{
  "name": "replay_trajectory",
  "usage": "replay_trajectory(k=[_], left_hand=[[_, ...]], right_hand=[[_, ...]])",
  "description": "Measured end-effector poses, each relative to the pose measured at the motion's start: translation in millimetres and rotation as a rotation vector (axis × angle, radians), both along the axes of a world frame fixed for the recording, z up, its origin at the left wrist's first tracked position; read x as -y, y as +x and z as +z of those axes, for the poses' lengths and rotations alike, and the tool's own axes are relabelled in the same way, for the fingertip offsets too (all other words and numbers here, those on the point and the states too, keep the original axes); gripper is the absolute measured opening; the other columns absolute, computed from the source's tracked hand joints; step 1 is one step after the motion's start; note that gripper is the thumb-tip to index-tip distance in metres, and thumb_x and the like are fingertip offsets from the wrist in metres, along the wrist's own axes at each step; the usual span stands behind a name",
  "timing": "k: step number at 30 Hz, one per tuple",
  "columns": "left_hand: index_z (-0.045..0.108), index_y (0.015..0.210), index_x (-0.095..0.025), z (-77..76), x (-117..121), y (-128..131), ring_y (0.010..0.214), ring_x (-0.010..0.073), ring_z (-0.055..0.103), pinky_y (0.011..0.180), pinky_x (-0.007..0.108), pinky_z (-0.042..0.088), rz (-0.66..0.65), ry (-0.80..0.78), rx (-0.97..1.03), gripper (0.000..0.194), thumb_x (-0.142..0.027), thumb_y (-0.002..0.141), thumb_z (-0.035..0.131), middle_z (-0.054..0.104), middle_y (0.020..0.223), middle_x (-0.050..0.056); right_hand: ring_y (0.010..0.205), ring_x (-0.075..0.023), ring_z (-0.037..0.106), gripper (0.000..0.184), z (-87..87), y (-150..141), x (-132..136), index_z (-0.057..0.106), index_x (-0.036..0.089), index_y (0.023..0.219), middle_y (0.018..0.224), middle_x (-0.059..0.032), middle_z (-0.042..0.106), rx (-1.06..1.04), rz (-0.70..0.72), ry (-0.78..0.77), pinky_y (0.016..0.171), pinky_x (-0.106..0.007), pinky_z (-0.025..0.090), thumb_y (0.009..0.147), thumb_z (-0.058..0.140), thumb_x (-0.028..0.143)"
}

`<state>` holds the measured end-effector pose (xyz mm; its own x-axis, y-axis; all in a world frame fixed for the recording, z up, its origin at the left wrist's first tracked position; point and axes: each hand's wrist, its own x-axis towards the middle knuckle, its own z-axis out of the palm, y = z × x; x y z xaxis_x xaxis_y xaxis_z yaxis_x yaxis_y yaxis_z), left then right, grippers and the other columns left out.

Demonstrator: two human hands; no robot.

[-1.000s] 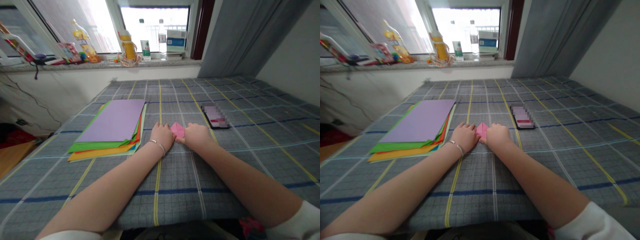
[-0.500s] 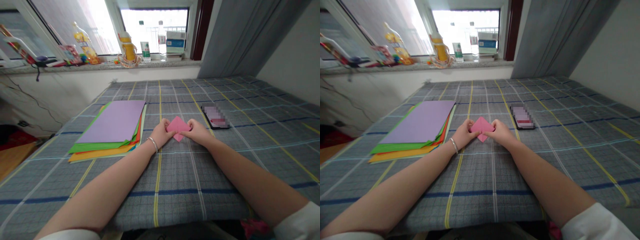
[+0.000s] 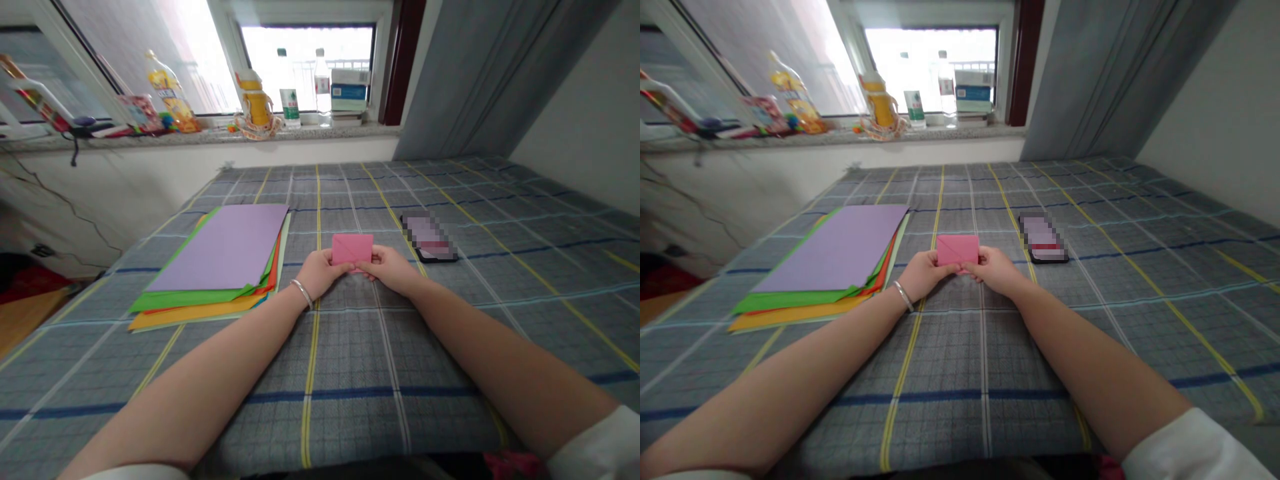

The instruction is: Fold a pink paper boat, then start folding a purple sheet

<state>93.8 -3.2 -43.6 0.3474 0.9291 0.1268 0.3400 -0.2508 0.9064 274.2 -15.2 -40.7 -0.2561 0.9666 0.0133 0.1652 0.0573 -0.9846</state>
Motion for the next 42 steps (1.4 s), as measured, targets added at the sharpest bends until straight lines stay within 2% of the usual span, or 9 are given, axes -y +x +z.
replay_trajectory(k=[6,9,14,20,24,29,32,35,42], left_hand=[[0.066,0.084,-0.017,6.8,-6,-10,0.071,0.0161,0.069,0.074,0.028,0.052,-0.214,-0.004,-0.061,0.017,-0.03,0.082,0.055,0.073,0.08,0.001],[0.065,0.086,-0.018,5.9,-7,-12,0.064,0.0159,0.068,0.068,0.028,0.052,-0.24,-0.009,-0.04,0.025,-0.037,0.087,0.049,0.071,0.079,0.002],[0.067,0.08,-0.017,-1.1,-9,-11,0.073,0.0168,0.061,0.073,0.028,0.048,-0.016,0.212,-0.104,0.032,-0.039,0.087,0.046,0.068,0.074,0.0],[0.068,0.084,-0.014,-1.0,-7,-7,0.072,0.0142,0.057,0.072,0.026,0.046,0.12,0.196,0.159,0.024,-0.034,0.082,0.054,0.066,0.077,0.001],[0.068,0.084,-0.016,0.4,-3,-6,0.076,0.0145,0.059,0.075,0.027,0.047,0.144,0.249,0.157,0.019,-0.029,0.083,0.054,0.067,0.079,0.001],[0.069,0.086,-0.017,1.7,2,-5,0.079,0.0162,0.064,0.077,0.03,0.05,0.197,0.311,0.223,0.017,-0.032,0.083,0.06,0.071,0.084,0.003],[0.068,0.085,-0.019,6.8,8,-4,0.088,0.0171,0.066,0.086,0.033,0.049,0.163,0.441,0.141,0.015,-0.03,0.086,0.058,0.072,0.093,0.004],[0.067,0.081,-0.021,13.0,13,-3,0.095,0.0167,0.063,0.093,0.034,0.045,0.105,0.665,-0.043,0.013,-0.028,0.088,0.058,0.072,0.096,0.002],[0.064,0.084,-0.022,12.8,16,-4,0.095,0.0173,0.059,0.092,0.034,0.04,0.084,0.808,-0.296,0.018,-0.028,0.092,0.05,0.069,0.095,0.002]], right_hand=[[0.048,-0.0088,0.053,0.015,-1.1,3,-5,0.061,0.016,0.072,0.057,0.0022,0.06,0.005,-0.047,-0.012,0.048,-0.023,0.046,0.067,0.072,0.024],[0.049,-0.0091,0.054,0.016,-3.0,1,-6,0.061,0.016,0.073,0.057,0.0022,0.06,0.012,-0.056,0.02,0.047,-0.023,0.046,0.067,0.071,0.027],[0.049,-0.0093,0.053,0.017,-7.8,0,-8,0.063,0.017,0.076,0.057,0.0018,0.061,0.043,-0.079,0.034,0.048,-0.023,0.045,0.067,0.07,0.029],[0.054,-0.011,0.055,0.016,-13.6,1,-12,0.067,0.015,0.082,0.063,0.0006,0.064,0.099,-0.062,0.102,0.052,-0.025,0.045,0.07,0.067,0.026],[0.068,-0.015,0.062,0.022,-9.4,5,-10,0.07,0.017,0.094,0.08,-0.0025,0.071,0.194,-0.109,0.271,0.065,-0.029,0.048,0.074,0.065,0.025],[0.077,-0.0187,0.063,0.014,2.2,9,-2,0.071,0.02,0.089,0.083,-0.0033,0.071,0.532,-0.225,0.512,0.072,-0.032,0.047,0.079,0.064,0.027],[0.086,-0.0196,0.062,0.013,8.2,7,3,0.07,0.021,0.09,0.088,-0.0041,0.071,0.567,-0.25,0.699,0.079,-0.033,0.047,0.081,0.063,0.027],[0.091,-0.0181,0.062,0.012,13.3,4,9,0.069,0.023,0.089,0.092,-0.003,0.071,0.525,-0.176,0.848,0.086,-0.033,0.045,0.086,0.059,0.029],[0.091,-0.0192,0.06,0.02,20.1,3,17,0.069,0.024,0.08,0.09,-0.0037,0.071,0.734,-0.146,0.904,0.083,-0.032,0.043,0.089,0.054,0.033]])
